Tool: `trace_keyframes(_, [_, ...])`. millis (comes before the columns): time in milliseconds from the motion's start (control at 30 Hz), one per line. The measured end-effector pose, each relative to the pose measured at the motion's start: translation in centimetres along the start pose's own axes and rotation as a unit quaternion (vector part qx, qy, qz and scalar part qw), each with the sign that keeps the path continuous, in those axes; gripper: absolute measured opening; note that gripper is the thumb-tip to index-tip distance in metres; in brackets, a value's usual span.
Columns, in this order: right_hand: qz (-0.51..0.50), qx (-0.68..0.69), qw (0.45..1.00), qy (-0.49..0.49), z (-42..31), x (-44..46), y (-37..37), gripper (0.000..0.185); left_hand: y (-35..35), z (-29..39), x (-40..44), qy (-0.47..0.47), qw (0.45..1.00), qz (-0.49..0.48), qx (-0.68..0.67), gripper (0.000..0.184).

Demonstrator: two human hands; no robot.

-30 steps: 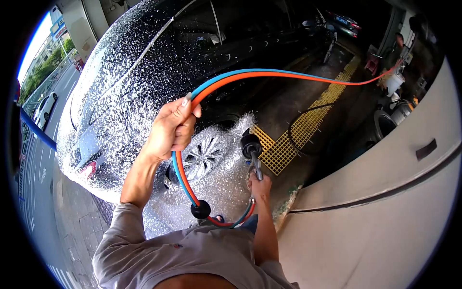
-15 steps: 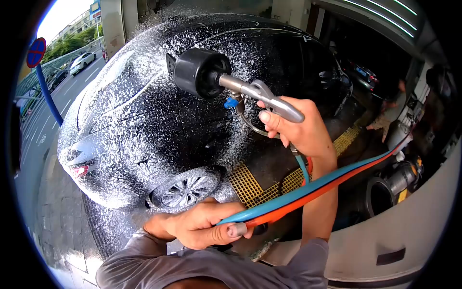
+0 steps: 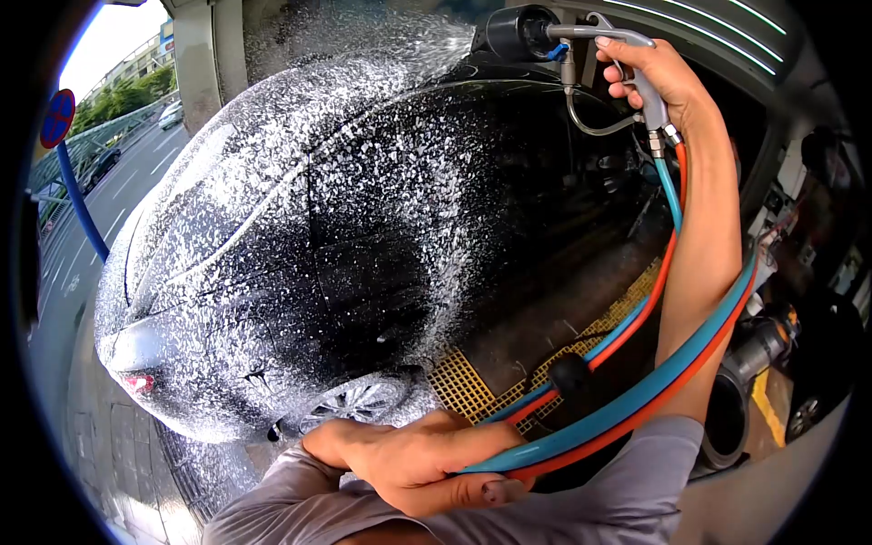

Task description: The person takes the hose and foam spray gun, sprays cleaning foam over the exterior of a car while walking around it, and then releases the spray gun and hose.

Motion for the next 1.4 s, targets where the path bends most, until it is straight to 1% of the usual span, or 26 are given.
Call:
trace_keyframes(67, [0.031, 0.001, 0.999, -0.024, 3.0, 0.4, 2.3, 0.031, -0.3, -2.5, 1.7, 0.070, 0.997, -0.029, -0.020, 0.026])
trace_keyframes(167, [0.057, -0.008, 0.996, -0.062, 8.9, 0.0, 6.3, 0.029, -0.8, -3.6, 4.0, 0.053, 0.997, -0.059, -0.014, 0.028])
trace_keyframes(200, [0.070, -0.035, 0.994, -0.080, 11.1, -0.1, 7.8, 0.026, -0.9, -4.4, 4.8, 0.055, 0.996, -0.068, -0.018, 0.028])
trace_keyframes(267, [0.084, -0.049, 0.988, -0.121, 16.8, -0.1, 11.0, 0.024, -1.7, -7.4, 6.5, 0.114, 0.991, -0.065, 0.006, 0.029])
trace_keyframes(300, [0.101, -0.057, 0.984, -0.135, 19.7, -0.4, 12.6, 0.021, -2.0, -8.7, 7.5, 0.125, 0.991, -0.047, -0.006, 0.030])
trace_keyframes(333, [0.108, -0.058, 0.979, -0.161, 22.4, -0.8, 14.0, 0.018, -2.5, -9.6, 8.6, 0.125, 0.991, -0.050, -0.010, 0.030])
trace_keyframes(400, [0.136, -0.064, 0.976, -0.160, 28.6, -1.1, 17.6, 0.015, -2.9, -11.2, 11.7, 0.128, 0.992, -0.014, -0.005, 0.028])
trace_keyframes(500, [0.178, -0.044, 0.963, -0.196, 36.0, -2.7, 22.1, 0.016, -4.7, -13.7, 15.8, 0.141, 0.990, -0.018, 0.004, 0.025])
trace_keyframes(567, [0.204, -0.080, 0.952, -0.213, 39.8, -3.8, 25.3, 0.017, -5.5, -15.0, 18.7, 0.145, 0.989, -0.029, 0.016, 0.023])
trace_keyframes(633, [0.222, -0.138, 0.937, -0.232, 43.4, -4.6, 28.1, 0.019, -5.8, -16.2, 21.5, 0.131, 0.991, 0.001, -0.001, 0.022])
trace_keyframes(733, [0.264, -0.151, 0.919, -0.251, 48.5, -6.1, 31.5, 0.022, -6.8, -17.5, 25.5, 0.102, 0.994, 0.039, -0.006, 0.022])
trace_keyframes(767, [0.268, -0.155, 0.916, -0.257, 50.5, -6.6, 32.4, 0.023, -7.2, -18.8, 26.1, 0.132, 0.991, 0.022, 0.011, 0.021])
trace_keyframes(800, [0.273, -0.158, 0.911, -0.264, 52.5, -7.2, 33.3, 0.024, -7.5, -19.6, 27.1, 0.135, 0.991, 0.026, 0.011, 0.021])
trace_keyframes(833, [0.262, -0.196, 0.905, -0.272, 53.2, -8.1, 33.6, 0.024, -7.6, -19.9, 28.0, 0.114, 0.992, 0.043, 0.013, 0.021])
trace_keyframes(867, [0.255, -0.202, 0.903, -0.280, 54.3, -9.1, 33.6, 0.027, -7.8, -20.4, 28.7, 0.095, 0.994, 0.061, 0.012, 0.020])
trace_keyframes(933, [0.228, -0.211, 0.903, -0.296, 57.5, -11.4, 33.2, 0.024, -8.4, -22.0, 29.6, 0.099, 0.992, 0.082, 0.009, 0.020])
trace_keyframes(1000, [0.199, -0.221, 0.906, -0.301, 61.0, -14.5, 31.3, 0.024, -9.6, -22.6, 29.9, 0.088, 0.994, 0.065, -0.021, 0.020])
trace_keyframes(1100, [0.150, -0.134, 0.926, -0.321, 63.2, -20.1, 25.2, 0.017, -10.7, -22.2, 30.2, 0.113, 0.990, 0.066, -0.047, 0.020])
trace_keyframes(1133, [0.137, -0.085, 0.937, -0.310, 62.9, -22.1, 22.7, 0.015, -11.1, -22.0, 30.2, 0.114, 0.990, 0.055, -0.055, 0.020])
trace_keyframes(1167, [0.129, -0.036, 0.946, -0.296, 62.2, -23.8, 20.3, 0.013, -11.6, -22.6, 29.9, 0.140, 0.989, 0.033, -0.033, 0.023])
trace_keyframes(1200, [0.108, -0.034, 0.947, -0.299, 62.4, -25.9, 17.7, 0.010, -11.7, -23.1, 29.6, 0.146, 0.987, 0.051, -0.034, 0.023])
trace_keyframes(1267, [0.069, -0.013, 0.958, -0.278, 55.6, -28.9, 12.3, 0.011, -12.9, -24.0, 29.3, 0.160, 0.986, 0.050, 0.000, 0.026])
trace_keyframes(1300, [0.047, 0.014, 0.965, -0.259, 54.5, -30.8, 9.7, 0.013, -13.3, -24.1, 29.1, 0.148, 0.987, 0.053, -0.027, 0.027])
trace_keyframes(1333, [0.015, 0.025, 0.955, -0.295, 51.0, -32.1, 7.4, 0.013, -13.4, -24.5, 28.6, 0.153, 0.985, 0.072, -0.022, 0.027])
trace_keyframes(1367, [-0.011, 0.039, 0.971, -0.237, 50.9, -34.0, 4.6, 0.013, -14.4, -25.2, 28.1, 0.175, 0.984, 0.042, -0.011, 0.030])
trace_keyframes(1400, [-0.019, 0.051, 0.984, -0.169, 47.5, -34.6, 2.4, 0.015, -15.3, -25.8, 27.6, 0.200, 0.979, 0.020, -0.003, 0.032])
Point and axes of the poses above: each hand's wrist, its own x-axis towards the middle knuckle, its own y-axis out of the back of the hand, z = x × y, the point moved 7 cm from there along x, towards the middle knuckle, and after that the axes turned 13 degrees about y, right-handed, at the moved point
